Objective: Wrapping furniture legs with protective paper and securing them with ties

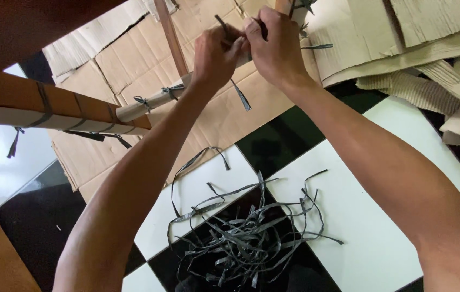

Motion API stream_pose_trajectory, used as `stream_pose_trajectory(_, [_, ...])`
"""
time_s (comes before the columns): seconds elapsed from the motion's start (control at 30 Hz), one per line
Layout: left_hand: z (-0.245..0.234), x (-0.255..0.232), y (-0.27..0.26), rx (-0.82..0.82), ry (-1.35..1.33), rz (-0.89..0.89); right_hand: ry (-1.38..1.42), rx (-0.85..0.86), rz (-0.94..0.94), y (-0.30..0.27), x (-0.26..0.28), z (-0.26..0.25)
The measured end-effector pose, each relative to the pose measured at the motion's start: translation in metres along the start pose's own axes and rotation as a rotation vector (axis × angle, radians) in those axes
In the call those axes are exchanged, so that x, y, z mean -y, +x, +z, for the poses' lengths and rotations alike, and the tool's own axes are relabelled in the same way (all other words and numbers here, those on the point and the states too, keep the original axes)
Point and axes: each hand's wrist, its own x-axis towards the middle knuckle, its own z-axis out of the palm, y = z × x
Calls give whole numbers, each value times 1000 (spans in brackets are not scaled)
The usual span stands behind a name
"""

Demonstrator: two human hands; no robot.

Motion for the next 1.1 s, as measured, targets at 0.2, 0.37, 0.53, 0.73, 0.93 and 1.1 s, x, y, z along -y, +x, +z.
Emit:
stream_pose_trajectory(0.2, [-4, -1, 13, 87, -42, 169, 101, -2, -35, 8, 2, -5])
stream_pose_trajectory(0.37, [11, 37, 38, 32, 55, -32, 463, -62, 172, -32, 10, 5])
stream_pose_trajectory(0.53, [29, 81, 44, 105, 171, -150, 656, 159, 957, -71, -25, 32])
stream_pose_trajectory(0.73, [39, 83, 47, 320, 137, -382, 1140, 27, 1132, -51, -89, 70])
stream_pose_trajectory(0.93, [40, 78, 48, 308, 31, -423, 1380, 60, 1062, -44, -105, 83])
stream_pose_trajectory(1.1, [35, 72, 41, 217, -52, -240, 1250, 189, 1057, -38, -105, 75])
